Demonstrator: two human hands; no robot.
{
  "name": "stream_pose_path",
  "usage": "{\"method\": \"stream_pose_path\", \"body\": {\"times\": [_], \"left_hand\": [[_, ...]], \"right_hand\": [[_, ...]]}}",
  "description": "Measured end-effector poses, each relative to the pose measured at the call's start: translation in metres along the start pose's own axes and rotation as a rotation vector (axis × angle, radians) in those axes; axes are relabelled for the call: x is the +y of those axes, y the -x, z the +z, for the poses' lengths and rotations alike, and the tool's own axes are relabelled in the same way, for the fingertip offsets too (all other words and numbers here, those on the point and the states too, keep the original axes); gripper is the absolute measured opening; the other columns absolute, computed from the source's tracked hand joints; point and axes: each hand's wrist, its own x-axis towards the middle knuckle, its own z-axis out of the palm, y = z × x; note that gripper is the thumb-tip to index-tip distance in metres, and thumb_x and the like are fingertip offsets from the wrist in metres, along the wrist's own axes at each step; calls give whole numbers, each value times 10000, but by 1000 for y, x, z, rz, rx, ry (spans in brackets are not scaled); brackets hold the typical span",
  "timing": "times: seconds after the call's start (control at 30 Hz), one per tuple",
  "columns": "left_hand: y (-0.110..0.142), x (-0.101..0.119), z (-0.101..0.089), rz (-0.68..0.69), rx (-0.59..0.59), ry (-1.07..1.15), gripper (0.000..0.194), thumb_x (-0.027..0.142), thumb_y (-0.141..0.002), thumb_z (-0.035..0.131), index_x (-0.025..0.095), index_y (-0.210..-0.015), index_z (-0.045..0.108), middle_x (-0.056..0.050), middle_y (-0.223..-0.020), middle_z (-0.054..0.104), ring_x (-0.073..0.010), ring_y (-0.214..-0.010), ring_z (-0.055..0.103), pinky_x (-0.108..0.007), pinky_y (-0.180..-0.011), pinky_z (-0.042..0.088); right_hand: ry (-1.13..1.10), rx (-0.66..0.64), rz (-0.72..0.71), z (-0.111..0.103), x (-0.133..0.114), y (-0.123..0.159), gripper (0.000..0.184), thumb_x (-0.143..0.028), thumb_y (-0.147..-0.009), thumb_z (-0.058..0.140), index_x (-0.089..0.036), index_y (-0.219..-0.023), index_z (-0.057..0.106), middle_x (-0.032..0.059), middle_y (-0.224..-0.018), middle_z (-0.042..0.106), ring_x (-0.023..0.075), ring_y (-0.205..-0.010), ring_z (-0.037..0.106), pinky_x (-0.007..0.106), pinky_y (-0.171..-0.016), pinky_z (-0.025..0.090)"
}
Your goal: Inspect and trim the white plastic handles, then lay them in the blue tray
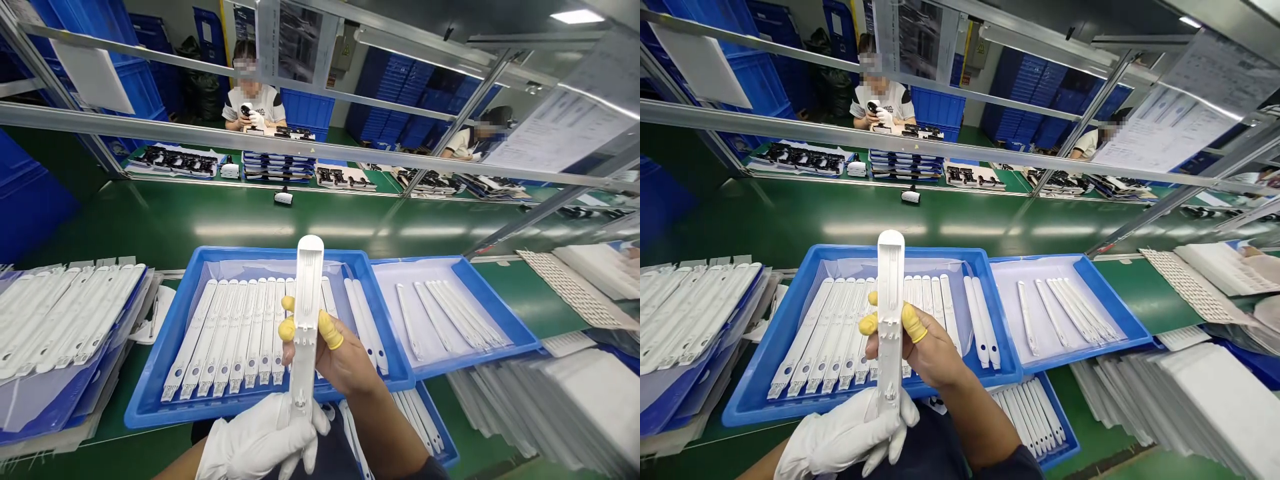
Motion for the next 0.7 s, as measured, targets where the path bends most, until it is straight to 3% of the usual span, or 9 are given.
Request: {"method": "stream_pose_path", "body": {"times": [0.2,0.37,0.47,0.57,0.7], "left_hand": [[9,9,5,41,17,26,549,584,-895,653,184,-1263,572,-39,-850,696,-92,-516,530,-249,-545,458],[17,42,5,119,139,65,474,543,-801,773,175,-1071,646,-42,-839,663,-144,-640,584,-277,-594,491],[18,56,3,185,218,32,393,475,-796,800,185,-1026,669,-3,-781,609,-138,-675,551,-280,-645,496],[20,62,5,204,302,-9,481,432,-803,803,205,-1198,648,4,-824,618,-144,-713,559,-295,-698,512],[21,66,9,198,309,-29,403,435,-911,701,211,-1240,634,5,-787,621,-136,-679,569,-280,-679,507]], "right_hand": [[-25,79,-7,8,-6,-5,481,-579,-885,671,-204,-1185,699,18,-889,624,104,-676,523,266,-679,510],[-142,204,-19,17,-21,-25,250,-393,-982,590,-236,-1153,685,-21,-852,521,74,-622,414,156,-528,442],[-212,255,-52,21,-31,-38,242,-344,-1015,546,-248,-1214,645,-38,-799,479,63,-598,412,114,-469,398],[-192,285,-106,25,-36,-45,229,-316,-1003,572,-256,-1212,646,-43,-793,472,51,-596,428,102,-462,396],[-98,360,-216,25,-33,-50,158,-284,-970,616,-230,-1109,668,-40,-834,513,37,-627,492,107,-517,454]]}}
